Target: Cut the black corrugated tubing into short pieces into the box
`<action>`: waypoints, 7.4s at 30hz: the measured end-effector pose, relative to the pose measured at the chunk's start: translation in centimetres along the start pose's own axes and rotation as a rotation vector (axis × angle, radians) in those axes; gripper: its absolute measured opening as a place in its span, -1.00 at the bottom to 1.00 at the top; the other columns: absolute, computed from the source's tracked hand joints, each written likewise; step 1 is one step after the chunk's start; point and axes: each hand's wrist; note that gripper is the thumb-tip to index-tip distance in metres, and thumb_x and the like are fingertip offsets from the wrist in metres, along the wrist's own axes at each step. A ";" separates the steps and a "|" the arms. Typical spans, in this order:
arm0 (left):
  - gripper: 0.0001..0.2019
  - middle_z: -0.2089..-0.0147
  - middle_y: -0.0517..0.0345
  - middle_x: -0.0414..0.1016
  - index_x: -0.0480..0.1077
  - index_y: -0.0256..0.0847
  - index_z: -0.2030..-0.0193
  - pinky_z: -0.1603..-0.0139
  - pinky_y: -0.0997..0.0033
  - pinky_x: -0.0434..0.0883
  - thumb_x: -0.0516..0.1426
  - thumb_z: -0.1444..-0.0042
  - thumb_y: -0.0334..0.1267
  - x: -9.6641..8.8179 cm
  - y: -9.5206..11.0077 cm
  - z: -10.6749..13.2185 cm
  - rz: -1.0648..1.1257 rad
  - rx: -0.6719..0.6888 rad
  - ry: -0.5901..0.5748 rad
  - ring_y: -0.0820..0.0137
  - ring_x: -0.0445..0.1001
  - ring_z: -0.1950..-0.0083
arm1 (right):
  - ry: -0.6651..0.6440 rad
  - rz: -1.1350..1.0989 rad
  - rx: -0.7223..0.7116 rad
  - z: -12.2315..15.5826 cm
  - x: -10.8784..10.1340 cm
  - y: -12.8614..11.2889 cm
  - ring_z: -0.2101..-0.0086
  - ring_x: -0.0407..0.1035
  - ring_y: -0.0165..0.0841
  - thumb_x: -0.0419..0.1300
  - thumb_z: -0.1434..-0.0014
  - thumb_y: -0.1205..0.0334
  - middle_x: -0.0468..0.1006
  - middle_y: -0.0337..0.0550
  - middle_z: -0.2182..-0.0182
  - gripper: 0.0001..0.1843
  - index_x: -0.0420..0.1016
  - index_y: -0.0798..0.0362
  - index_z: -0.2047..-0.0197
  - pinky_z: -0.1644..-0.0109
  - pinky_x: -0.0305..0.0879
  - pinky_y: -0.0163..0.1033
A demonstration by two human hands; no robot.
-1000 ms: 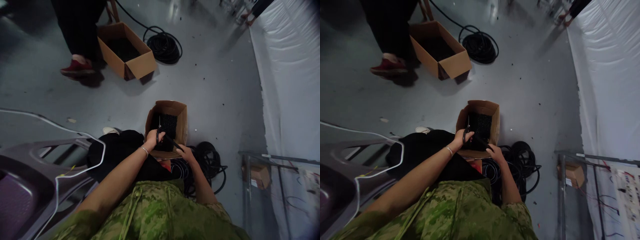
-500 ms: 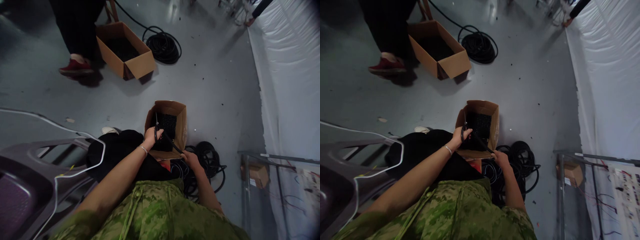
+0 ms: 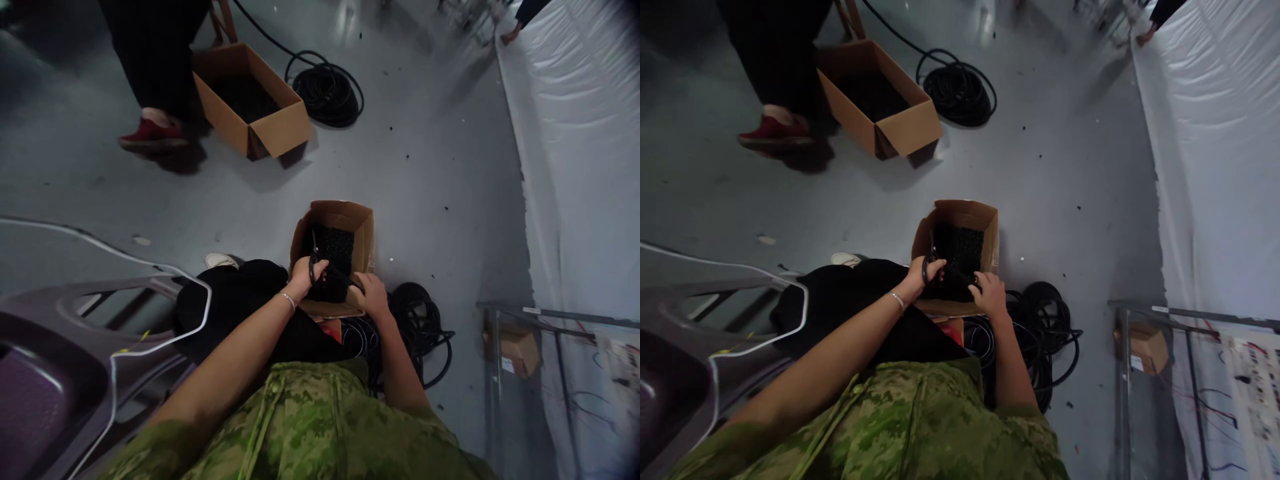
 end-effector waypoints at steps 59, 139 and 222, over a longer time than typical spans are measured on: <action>-0.68 0.06 -0.21 0.56 0.46 -0.28 0.05 0.08 0.29 0.44 0.16 -0.08 -0.19 0.4 -0.6 2.3 -1.013 0.400 -0.256 0.09 0.58 0.08 | 0.134 -0.761 0.114 -3.3 2.0 -0.9 0.35 0.49 -0.32 0.10 -0.18 0.03 0.63 -0.13 0.21 -0.60 0.55 0.03 0.02 0.25 0.47 -0.22; -0.61 0.03 -0.24 0.55 0.44 -0.39 0.00 0.11 0.28 0.49 0.12 -0.10 -0.17 0.6 -0.6 2.5 -1.140 0.405 -0.292 0.06 0.58 0.05 | 0.108 -0.782 0.130 -3.3 3.1 -0.9 0.42 0.49 -0.33 0.16 -0.17 0.01 0.65 -0.11 0.34 -0.61 0.58 0.10 0.08 0.24 0.47 -0.21; -0.61 0.14 -0.31 0.60 0.60 -0.38 0.15 0.08 0.28 0.50 0.02 -0.22 -0.17 0.2 0.4 3.3 -1.211 0.323 -0.302 0.05 0.59 0.05 | -0.082 -0.585 -0.043 -5.5 5.3 0.4 0.46 0.43 -0.36 0.10 -0.21 0.17 0.62 -0.18 0.39 -0.70 0.61 0.03 0.10 0.32 0.37 -0.29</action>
Point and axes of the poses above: each hand's wrist, its own z-axis away from the middle knuckle, its own x-axis out of the palm, y = z × x
